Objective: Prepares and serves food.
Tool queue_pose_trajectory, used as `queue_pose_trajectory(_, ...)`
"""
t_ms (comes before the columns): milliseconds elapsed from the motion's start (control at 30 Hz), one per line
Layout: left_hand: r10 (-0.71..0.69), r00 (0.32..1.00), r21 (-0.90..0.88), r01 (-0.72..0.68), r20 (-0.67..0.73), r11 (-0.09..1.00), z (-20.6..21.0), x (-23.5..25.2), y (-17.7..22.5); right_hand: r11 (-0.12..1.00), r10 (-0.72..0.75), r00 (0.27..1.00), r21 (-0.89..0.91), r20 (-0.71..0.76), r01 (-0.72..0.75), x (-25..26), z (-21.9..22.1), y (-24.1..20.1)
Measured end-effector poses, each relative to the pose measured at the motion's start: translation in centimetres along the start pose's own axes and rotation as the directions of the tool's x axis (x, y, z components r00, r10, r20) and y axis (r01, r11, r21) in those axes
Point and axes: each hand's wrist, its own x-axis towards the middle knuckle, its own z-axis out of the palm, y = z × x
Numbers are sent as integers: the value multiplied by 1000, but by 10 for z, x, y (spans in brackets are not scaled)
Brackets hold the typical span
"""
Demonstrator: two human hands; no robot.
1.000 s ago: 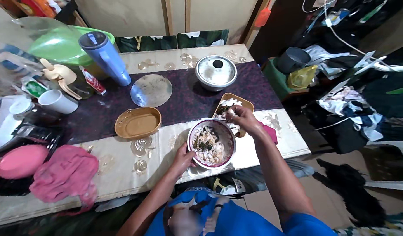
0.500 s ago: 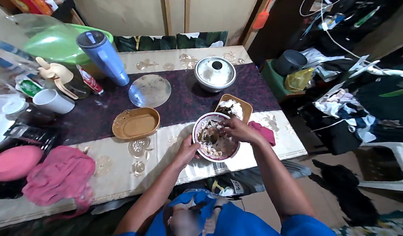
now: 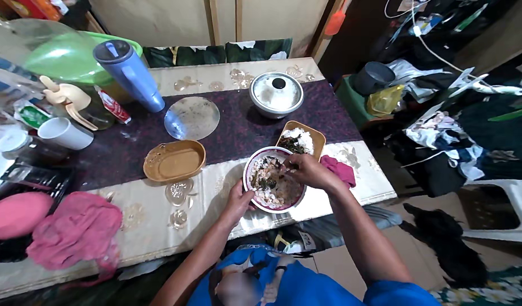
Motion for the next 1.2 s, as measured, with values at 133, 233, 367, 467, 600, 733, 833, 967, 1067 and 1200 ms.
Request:
queue_pose_trajectory(133,40,998,-43,-42,-47,998,2,0,0,1000,24,1000,-14,1,-24,-6,-1,-3)
queue_pose_trajectory(233,66,996,-75,-70,-64,995,3,-3,-1,1000,25,999,4,-46,-25,-11,-4,-4)
queue_pose_trajectory(367,94,992,-107,-103,-86,989,6,-3,-1,998,-49,989,36,-141,54,-14,-3,-9)
queue_pose_trajectory(467,100,990,-122,-111,-98,986,7,-5,0,1000,-12,998,14,-67,13,-15,-4,-14)
queue_pose_trajectory(600,102,989,-137,-116,-103,984,7,-4,-1,989,43,991,146,-126,-25,-16,-13,-16)
queue_pose_trajectory(733,92,992,-144,-104,-88,984,8,-3,-2,871,205,955,486,-216,-77,-3,-21,-4)
queue_pose_trajectory(833,83,994,-132,-91,-64,987,10,0,-2,818,234,940,573,-248,-52,6,-27,1)
queue_pose_trajectory(967,64,996,-107,-70,-56,992,12,2,1,776,241,919,630,-311,10,12,-35,8)
queue_pose_trajectory(1067,57,995,-111,-65,-79,992,9,1,0,891,342,793,443,-504,-102,22,-40,29)
queue_pose_trajectory(1200,38,994,-105,-49,-105,993,1,-6,-4,906,389,849,-16,-356,-422,34,-34,60)
